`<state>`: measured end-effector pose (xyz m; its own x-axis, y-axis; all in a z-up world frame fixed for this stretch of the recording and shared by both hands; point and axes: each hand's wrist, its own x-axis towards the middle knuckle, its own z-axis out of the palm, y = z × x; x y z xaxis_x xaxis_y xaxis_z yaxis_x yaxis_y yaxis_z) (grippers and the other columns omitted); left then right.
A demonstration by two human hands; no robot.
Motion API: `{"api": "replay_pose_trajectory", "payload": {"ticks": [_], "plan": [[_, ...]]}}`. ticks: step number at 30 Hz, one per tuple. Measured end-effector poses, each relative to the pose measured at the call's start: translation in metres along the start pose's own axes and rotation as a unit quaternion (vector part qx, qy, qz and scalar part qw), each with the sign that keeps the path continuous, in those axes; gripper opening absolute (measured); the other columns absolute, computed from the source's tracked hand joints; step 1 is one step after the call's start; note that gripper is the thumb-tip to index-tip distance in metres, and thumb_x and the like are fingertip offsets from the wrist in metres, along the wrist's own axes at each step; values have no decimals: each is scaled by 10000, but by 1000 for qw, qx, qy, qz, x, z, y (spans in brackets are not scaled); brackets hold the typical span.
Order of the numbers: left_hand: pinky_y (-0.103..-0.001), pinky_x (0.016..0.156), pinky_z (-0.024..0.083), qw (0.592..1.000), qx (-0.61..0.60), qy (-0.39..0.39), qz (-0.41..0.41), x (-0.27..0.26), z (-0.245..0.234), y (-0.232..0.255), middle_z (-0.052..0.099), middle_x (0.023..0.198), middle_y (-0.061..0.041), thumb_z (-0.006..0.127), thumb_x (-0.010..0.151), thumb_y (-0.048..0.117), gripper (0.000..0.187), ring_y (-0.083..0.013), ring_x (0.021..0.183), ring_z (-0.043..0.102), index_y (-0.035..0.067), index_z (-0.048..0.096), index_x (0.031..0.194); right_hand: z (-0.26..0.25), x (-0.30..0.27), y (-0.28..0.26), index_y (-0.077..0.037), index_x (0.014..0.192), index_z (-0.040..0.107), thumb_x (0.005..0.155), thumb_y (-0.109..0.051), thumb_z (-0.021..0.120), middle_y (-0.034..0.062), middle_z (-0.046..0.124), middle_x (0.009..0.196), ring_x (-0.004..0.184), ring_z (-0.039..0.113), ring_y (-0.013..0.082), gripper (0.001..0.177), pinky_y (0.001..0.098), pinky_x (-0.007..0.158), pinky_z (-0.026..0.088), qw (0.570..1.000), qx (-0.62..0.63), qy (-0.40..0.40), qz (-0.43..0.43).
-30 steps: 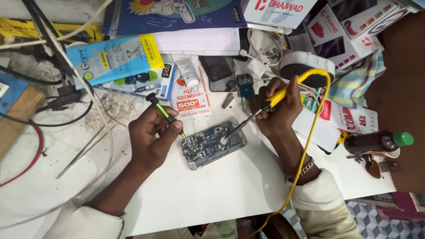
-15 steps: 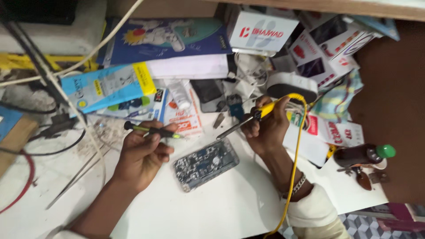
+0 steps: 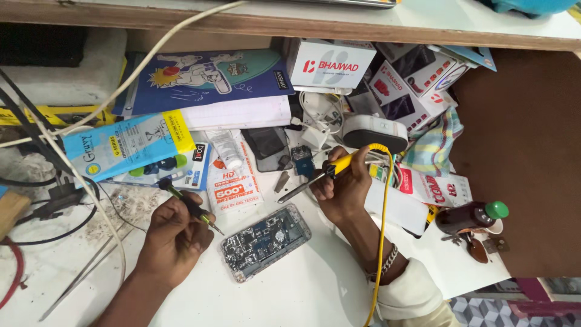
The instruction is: The person uses a soldering iron and a green-handled tool to work on a small circuit board. They repeatedly apply heat and manipulate components on the board's surface.
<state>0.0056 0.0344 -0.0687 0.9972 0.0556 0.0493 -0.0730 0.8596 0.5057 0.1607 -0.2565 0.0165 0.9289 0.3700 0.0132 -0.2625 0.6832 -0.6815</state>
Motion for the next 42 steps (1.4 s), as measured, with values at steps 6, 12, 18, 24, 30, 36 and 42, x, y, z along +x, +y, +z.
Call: {"api": "replay_pose_trajectory", "payload": {"ticks": [6,12,18,24,30,36,42], "plan": [[-301,547,427,1000,-15,-9,5,1,6,-1,727,906,-232,655,998,190,256,-169,547,573,-7,611,1157,6,-2,-1,-110,893,539,1030,-695,283,45,442,508,370,337,145,654,302,409,287,999,4,41,7],[-283,559,417,1000,20,14,15,4,10,1,743,981,-196,676,977,136,260,-127,551,545,15,613,1199,8,-1,-2,-91,901,544,1023,-709,277,53,416,470,370,334,152,684,312,409,292,1000,-3,19,1],[-292,596,435,1000,26,-3,12,2,13,2,729,1079,-211,666,982,124,268,-127,597,555,45,595,1228,10,-1,-2,-81,898,534,1022,-700,279,57,437,503,370,335,155,680,312,399,292,999,4,36,4],[-302,596,437,999,38,-11,19,2,13,3,723,1082,-223,672,984,120,267,-146,605,568,48,606,1232,12,-1,-3,-82,882,526,1017,-702,272,47,446,524,366,333,149,684,302,392,287,997,10,74,19],[-311,586,442,999,43,-5,22,2,14,2,719,1066,-243,654,992,88,244,-142,588,553,33,614,1226,14,-3,-4,-85,884,537,1037,-692,268,55,431,497,368,333,144,682,302,403,290,999,-2,32,5],[-307,601,459,998,55,-6,30,4,14,0,717,1064,-245,659,983,83,252,-155,611,563,14,611,1220,11,-1,-2,-88,893,544,1037,-685,276,63,419,480,371,343,154,670,306,403,294,1000,-3,-5,0],[-311,596,469,997,60,-14,35,2,11,-1,725,1041,-233,668,982,111,260,-172,611,581,1,604,1210,7,-1,-1,-84,889,535,1029,-701,292,52,412,498,378,327,151,678,305,410,294,999,6,30,10]]}}
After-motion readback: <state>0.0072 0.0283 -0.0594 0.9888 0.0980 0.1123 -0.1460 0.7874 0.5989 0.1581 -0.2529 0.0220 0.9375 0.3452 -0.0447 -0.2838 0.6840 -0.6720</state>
